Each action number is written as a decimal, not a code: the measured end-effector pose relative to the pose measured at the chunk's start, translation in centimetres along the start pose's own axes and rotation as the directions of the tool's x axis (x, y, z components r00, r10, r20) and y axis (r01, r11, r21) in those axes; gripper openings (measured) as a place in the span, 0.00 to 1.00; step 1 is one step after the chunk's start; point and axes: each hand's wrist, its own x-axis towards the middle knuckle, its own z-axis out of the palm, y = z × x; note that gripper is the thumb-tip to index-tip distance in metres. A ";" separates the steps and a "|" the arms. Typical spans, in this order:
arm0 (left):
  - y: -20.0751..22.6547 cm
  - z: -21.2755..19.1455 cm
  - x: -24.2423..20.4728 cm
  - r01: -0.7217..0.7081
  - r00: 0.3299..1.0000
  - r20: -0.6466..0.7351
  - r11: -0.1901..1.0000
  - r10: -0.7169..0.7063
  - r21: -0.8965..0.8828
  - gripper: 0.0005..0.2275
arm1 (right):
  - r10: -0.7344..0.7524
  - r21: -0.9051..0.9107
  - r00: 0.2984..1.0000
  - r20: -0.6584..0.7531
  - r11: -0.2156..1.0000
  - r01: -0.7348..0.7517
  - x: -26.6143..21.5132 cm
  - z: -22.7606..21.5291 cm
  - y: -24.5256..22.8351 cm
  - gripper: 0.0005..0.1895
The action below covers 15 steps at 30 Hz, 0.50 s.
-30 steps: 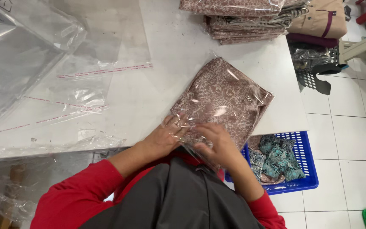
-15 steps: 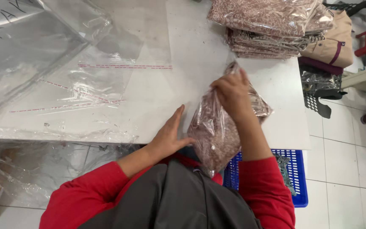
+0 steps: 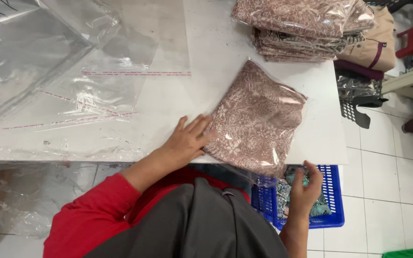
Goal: The person folds patterned fabric items and places them into clear plastic bags on a white table. The person then stacks the packaged items and places them into a blue basket. The person repeats this process for multiple items.
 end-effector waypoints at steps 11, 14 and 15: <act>-0.8 0.1 -0.9 0.175 0.950 -0.231 0.972 -0.209 -0.159 0.11 | -0.337 -0.223 0.929 0.151 0.905 0.364 -3.9 2.4 -2.4 0.13; -1.0 -0.8 -0.5 0.177 0.942 -0.256 0.970 -0.215 -0.164 0.11 | -0.361 -0.141 0.929 0.076 0.919 0.369 -4.0 2.5 -2.8 0.15; -1.2 -1.0 -0.3 0.182 0.943 -0.252 0.971 -0.217 -0.157 0.11 | -0.344 -0.159 0.934 0.099 0.921 0.356 -3.9 2.6 -2.8 0.14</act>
